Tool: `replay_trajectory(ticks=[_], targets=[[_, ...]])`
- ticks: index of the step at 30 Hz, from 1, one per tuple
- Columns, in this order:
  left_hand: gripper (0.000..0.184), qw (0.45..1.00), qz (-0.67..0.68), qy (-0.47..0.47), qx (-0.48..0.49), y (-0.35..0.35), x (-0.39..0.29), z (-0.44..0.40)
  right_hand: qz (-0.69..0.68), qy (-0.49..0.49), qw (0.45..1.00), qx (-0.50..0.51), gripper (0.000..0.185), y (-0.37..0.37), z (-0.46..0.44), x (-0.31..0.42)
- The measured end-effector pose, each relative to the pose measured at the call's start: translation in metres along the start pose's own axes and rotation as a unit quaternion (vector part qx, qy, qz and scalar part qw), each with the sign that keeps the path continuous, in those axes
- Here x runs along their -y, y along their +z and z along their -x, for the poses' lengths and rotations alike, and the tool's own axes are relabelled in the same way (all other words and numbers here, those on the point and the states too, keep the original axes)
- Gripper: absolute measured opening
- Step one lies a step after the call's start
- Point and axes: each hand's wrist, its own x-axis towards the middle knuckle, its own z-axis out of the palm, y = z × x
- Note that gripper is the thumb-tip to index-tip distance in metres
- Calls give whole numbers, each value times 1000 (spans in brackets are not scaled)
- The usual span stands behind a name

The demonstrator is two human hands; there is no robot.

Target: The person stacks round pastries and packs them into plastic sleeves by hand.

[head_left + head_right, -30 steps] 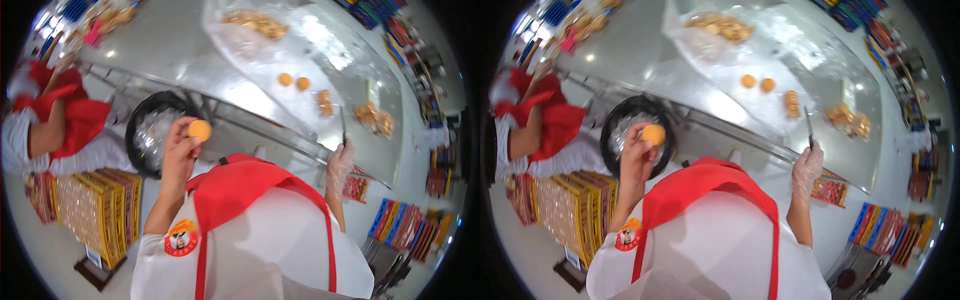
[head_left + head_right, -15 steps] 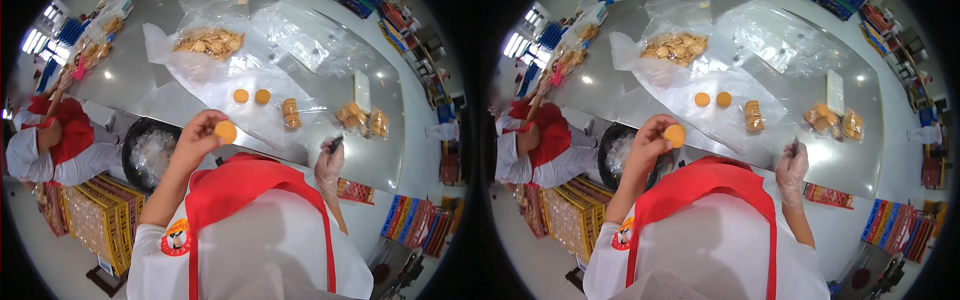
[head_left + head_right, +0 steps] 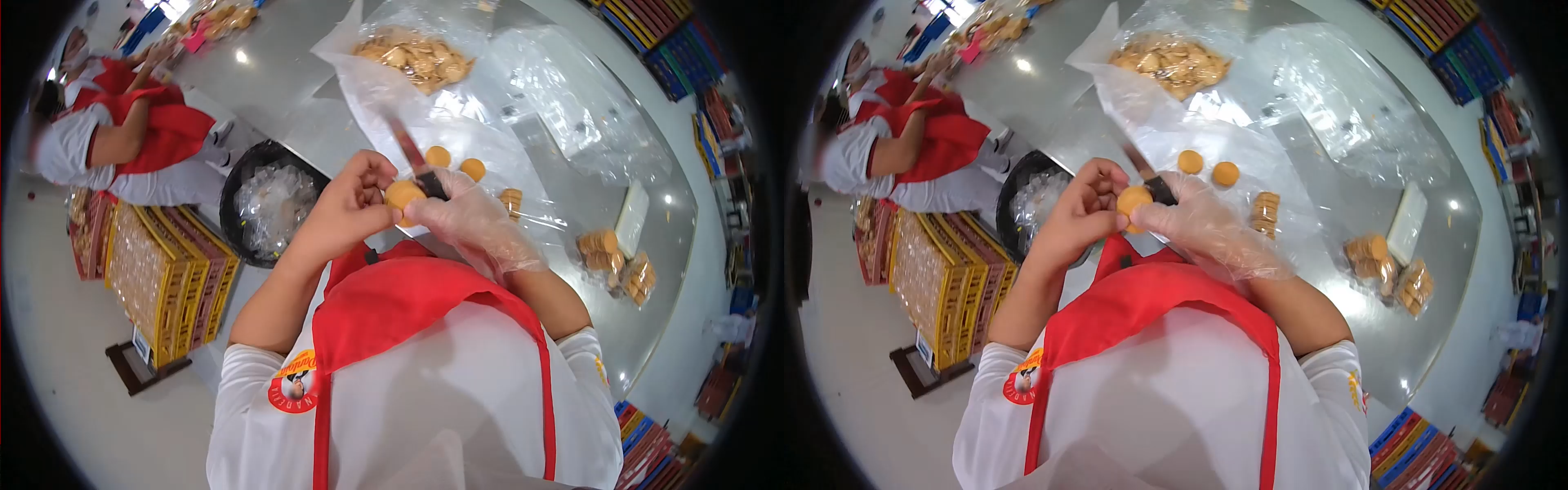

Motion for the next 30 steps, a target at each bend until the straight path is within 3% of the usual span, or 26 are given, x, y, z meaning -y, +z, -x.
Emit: replay_trajectory(ticks=[2, 6, 15, 17, 20, 23, 25, 30], targets=[[67, 995, 57, 60, -47, -9, 8, 16, -100, 24, 995, 4, 43, 15, -4, 9], [66, 979, 43, 147, -135, -4, 18, 46, -240, 20, 967, 79, 41, 46, -25, -3], [50, 942, 97, 189, -260, -45, 26, 100, -159, 118, 969, 147, 39, 119, -47, -7], [48, 937, 102, 177, -283, -59, 24, 112, -32, -5, 995, 95, 37, 127, -56, -17], [46, 931, 108, 146, -315, -82, 23, 131, 149, -146, 978, 10, 35, 133, -65, -23], [44, 929, 121, 122, -328, -106, 25, 144, 361, -328, 873, 6, 38, 144, -58, -15], [43, 930, 126, 101, -331, -119, 30, 149, 457, -400, 792, 68, 43, 150, -58, -7], [41, 935, 129, 118, -309, -144, 39, 156, 582, -354, 732, -4, 47, 178, -64, 1]])
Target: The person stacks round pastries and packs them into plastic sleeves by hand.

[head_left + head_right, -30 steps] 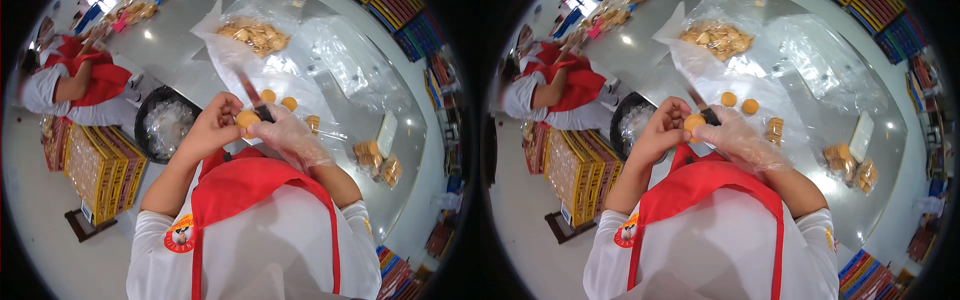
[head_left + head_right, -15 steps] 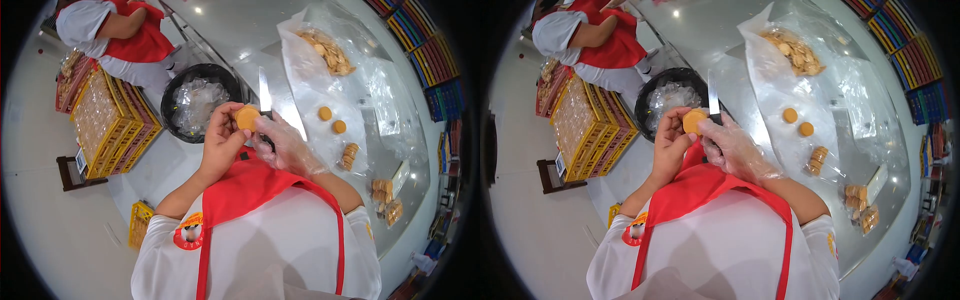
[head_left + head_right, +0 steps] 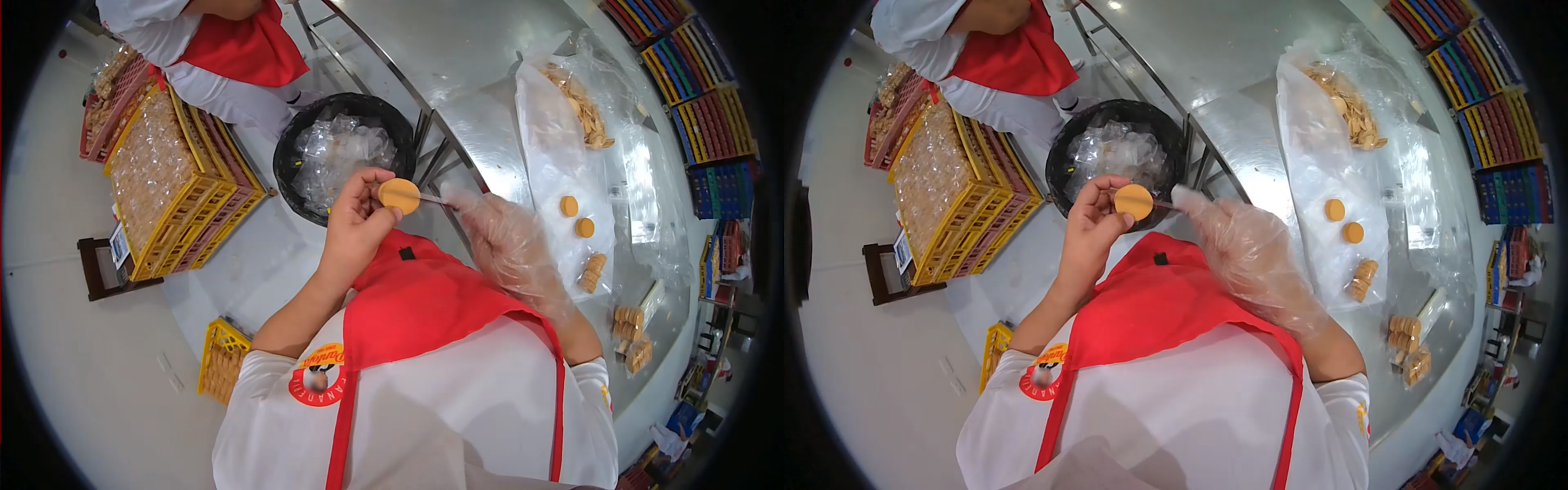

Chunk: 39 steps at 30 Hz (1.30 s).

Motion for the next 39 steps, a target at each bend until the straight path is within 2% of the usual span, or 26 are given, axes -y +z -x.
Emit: replay_trajectory(ticks=[2, 5, 8, 11, 14, 16, 17, 20, 23, 26, 29, 32, 35, 38, 39], targets=[[41, 1000, 1, -8, -1, -9, -1, -2, 39, 49, 998, -26, 48, 4, -7, 6], [41, 1000, 0, -28, -2, -19, -6, -5, 15, -46, 999, -7, 48, 14, -13, 10], [41, 999, 0, -43, 8, -31, -9, -8, 21, -25, 998, -54, 47, 28, -17, 13], [41, 998, 4, -56, 9, -41, -11, -9, 54, -4, 998, -32, 48, 29, -21, 15], [42, 998, -1, -61, 15, -49, -12, -11, 42, -28, 998, 34, 49, 25, -27, 36], [42, 997, 9, -71, 27, -55, -14, -13, 72, 19, 997, -4, 49, 33, -28, 28], [42, 998, 4, -65, 25, -56, -14, -13, 87, 41, 995, -22, 49, 36, -29, 25], [42, 999, -3, -51, 19, -56, -15, -13, 52, -29, 998, -15, 47, 32, -28, 38], [42, 999, 10, -45, 28, -56, -16, -15, 54, -6, 996, -68, 48, 48, -25, 29], [43, 998, 22, -31, 40, -55, -15, -17, 103, 9, 994, -47, 52, 34, -25, 27], [44, 998, 14, -18, 59, -54, -13, -20, 77, -33, 996, 23, 53, 30, -20, 34], [45, 996, 20, 7, 83, -49, -11, -22, 109, -17, 986, -123, 55, 36, -20, 11], [47, 993, 50, 19, 104, -42, -12, -23, 60, 29, 993, -96, 54, 13, -11, 14], [49, 990, 66, 22, 122, -31, -8, -25, 46, -3, 998, -38, 59, 4, 5, 25], [49, 989, 71, 24, 127, -26, -9, -26, 59, -17, 997, -47, 59, 4, 8, 22]])
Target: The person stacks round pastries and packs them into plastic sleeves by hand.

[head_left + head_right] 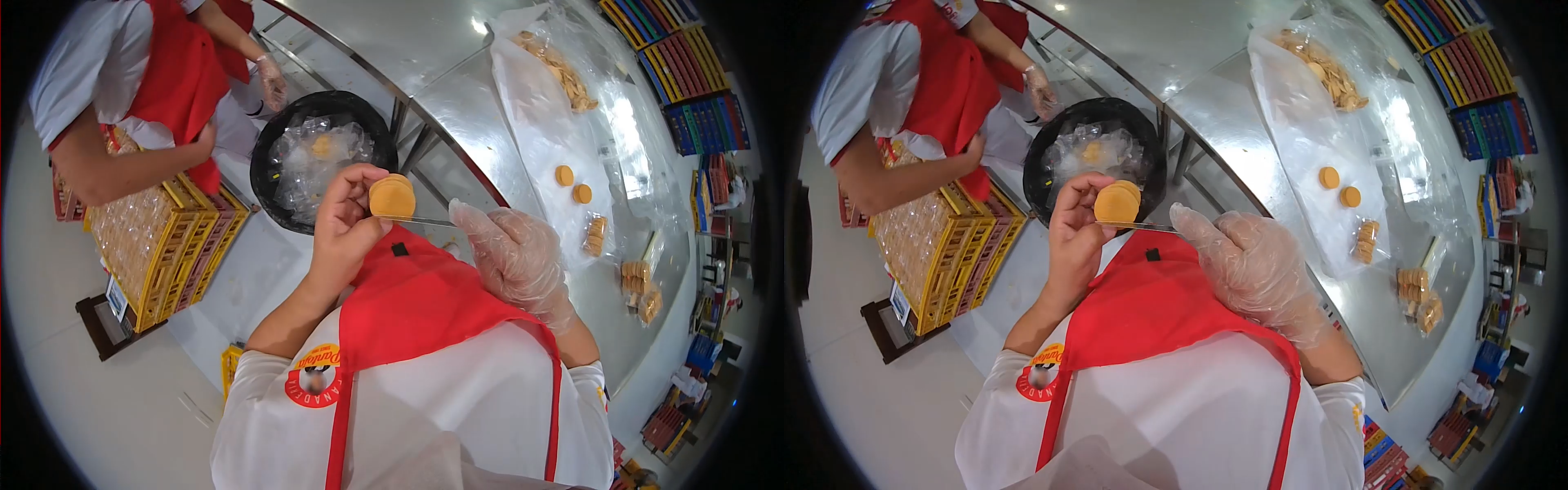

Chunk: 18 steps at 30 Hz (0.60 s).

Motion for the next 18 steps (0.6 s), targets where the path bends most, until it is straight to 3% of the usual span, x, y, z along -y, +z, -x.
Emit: replay_trajectory(ticks=[4, 7, 11, 18], targets=[[49, 999, -15, 1, 31, 16, 8, -5, 39, -25, 999, -26, 60, -7, 13, -12], [50, 998, -41, -2, 51, 32, 11, -6, 58, -2, 998, -35, 59, -20, 21, -21], [51, 995, -25, -9, 95, 48, 19, -10, 90, 44, 988, -119, 57, -32, 32, -40], [51, 994, -2, -22, 110, 72, 32, -16, 48, 8, 998, -37, 53, -48, 56, -41]])
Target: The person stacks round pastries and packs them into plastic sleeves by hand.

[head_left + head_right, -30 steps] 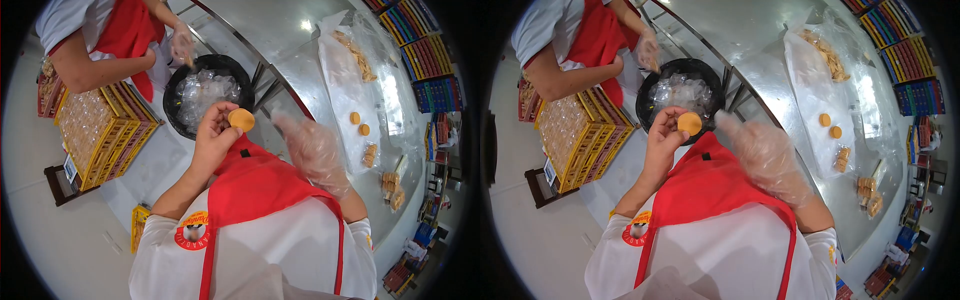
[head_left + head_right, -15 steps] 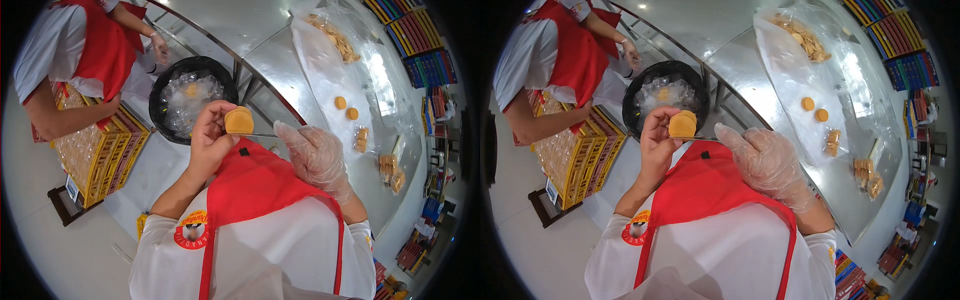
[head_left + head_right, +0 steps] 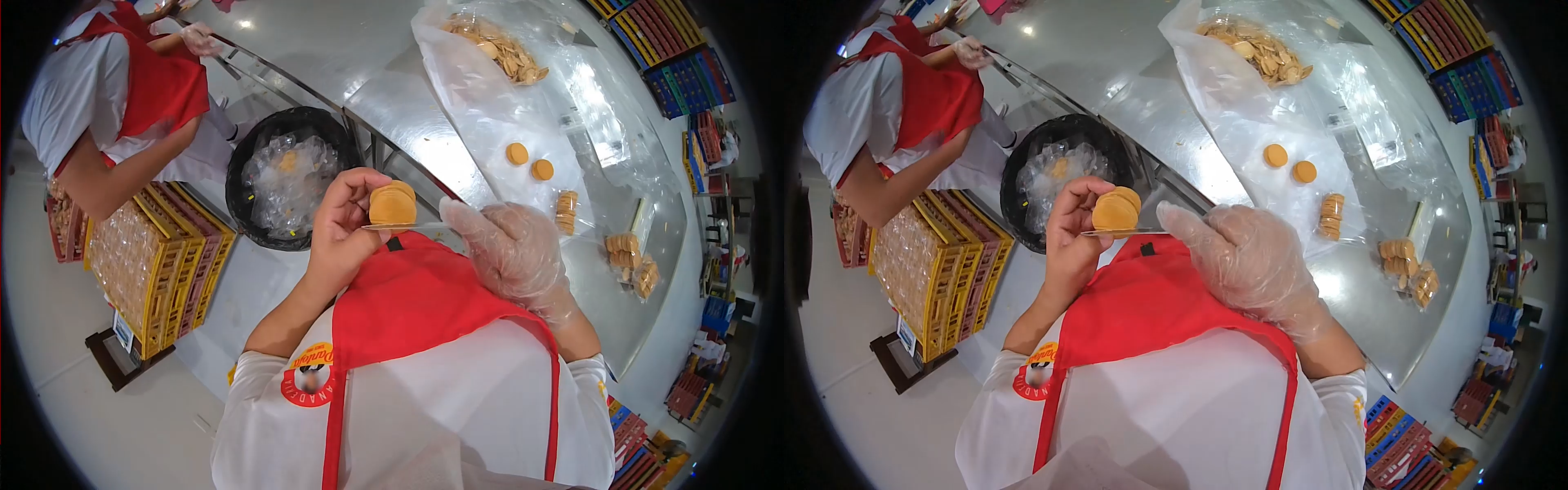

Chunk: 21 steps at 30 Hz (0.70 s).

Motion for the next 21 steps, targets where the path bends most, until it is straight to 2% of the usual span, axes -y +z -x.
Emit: replay_trajectory(ticks=[4, 7, 9, 10, 13, 17, 19, 21], targets=[[52, 1000, -7, -8, -4, 18, 0, -3, 17, 55, 996, -66, 49, -10, 5, -16], [53, 996, -89, 13, 7, 28, 5, -5, -4, 91, 986, -137, 45, -14, 21, -29], [54, 982, -148, 116, 28, 34, 14, -13, -12, 136, 974, -182, 41, -18, 36, -37], [55, 970, -176, 166, 39, 37, 17, -17, -9, 172, 964, -203, 40, -20, 46, -38], [56, 950, -209, 219, 73, 47, 18, -29, 31, 276, 928, -247, 33, -24, 87, -53], [53, 940, -232, 211, 131, 62, 24, -42, 54, 419, 837, -347, 25, -1, 180, -84], [56, 938, -220, 229, 140, 79, 31, -54, 83, 471, 810, -338, 22, 6, 231, -86], [53, 945, -209, 193, 163, 87, 39, -59, 116, 495, 798, -325, 21, 13, 271, -81]])
